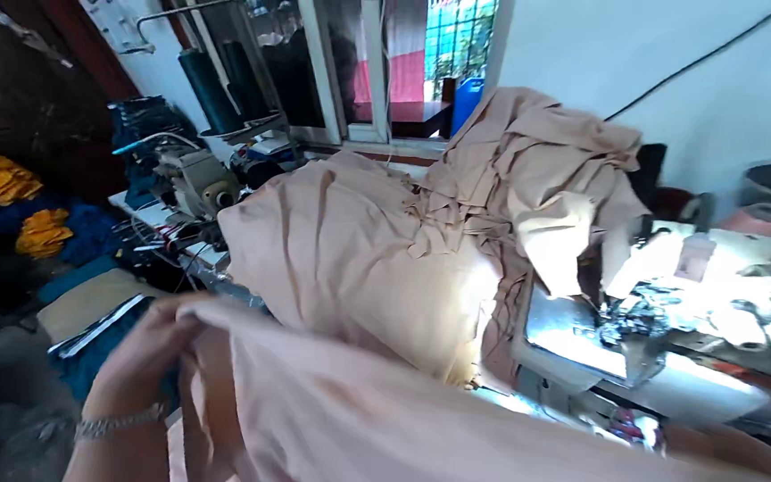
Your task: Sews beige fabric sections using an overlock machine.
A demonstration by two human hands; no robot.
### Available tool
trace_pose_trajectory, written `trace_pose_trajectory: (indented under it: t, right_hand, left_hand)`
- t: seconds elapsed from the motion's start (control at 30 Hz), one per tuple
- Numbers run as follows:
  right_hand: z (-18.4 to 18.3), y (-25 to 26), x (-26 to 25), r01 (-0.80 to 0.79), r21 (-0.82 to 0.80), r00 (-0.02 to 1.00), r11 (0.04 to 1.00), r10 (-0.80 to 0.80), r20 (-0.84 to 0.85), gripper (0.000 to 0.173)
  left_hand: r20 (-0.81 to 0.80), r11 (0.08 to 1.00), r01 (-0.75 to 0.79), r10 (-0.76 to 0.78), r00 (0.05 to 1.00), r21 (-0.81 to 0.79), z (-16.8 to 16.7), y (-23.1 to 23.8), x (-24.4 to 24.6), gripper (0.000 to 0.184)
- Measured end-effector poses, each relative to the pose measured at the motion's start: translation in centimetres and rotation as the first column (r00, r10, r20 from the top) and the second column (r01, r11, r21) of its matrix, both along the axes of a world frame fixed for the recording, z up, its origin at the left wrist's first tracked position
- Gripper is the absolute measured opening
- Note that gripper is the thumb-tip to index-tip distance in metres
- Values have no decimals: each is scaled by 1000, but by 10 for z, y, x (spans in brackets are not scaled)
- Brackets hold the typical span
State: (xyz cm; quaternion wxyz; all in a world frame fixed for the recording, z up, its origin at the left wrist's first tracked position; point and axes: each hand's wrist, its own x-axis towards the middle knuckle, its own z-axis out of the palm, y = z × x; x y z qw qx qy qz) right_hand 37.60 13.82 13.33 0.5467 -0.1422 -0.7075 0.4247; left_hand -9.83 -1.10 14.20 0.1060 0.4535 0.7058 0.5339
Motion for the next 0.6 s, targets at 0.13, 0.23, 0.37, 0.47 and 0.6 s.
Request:
trace_pose_trajectory:
  t: [0.13, 0.23, 0.37, 0.47, 0.6]
  right_hand:
    - [-64, 54, -90, 361, -115, 921, 925, -335, 198, 25]
    - [-97, 88, -139, 403, -240, 901, 883, -337, 274, 34]
    - [-112, 96, -154, 397, -304, 914, 866, -344, 216, 34]
    - [-120, 84, -146, 253, -315, 957, 915, -189, 222, 20]
    - [-130, 69, -149, 165, -149, 965, 975, -129, 228, 19]
  left_hand:
    - [-394, 945, -326, 300, 869, 1, 43, 126, -9, 41]
    - [-530, 994, 30, -83, 844, -107, 25, 188, 65, 51]
    - [-461, 718, 571, -695, 552, -399, -53, 232, 146, 31]
    - [-319, 677, 673, -735, 599, -297, -71, 240, 148, 25]
    - [-263, 719, 695, -676, 688, -30, -55, 256, 137, 11]
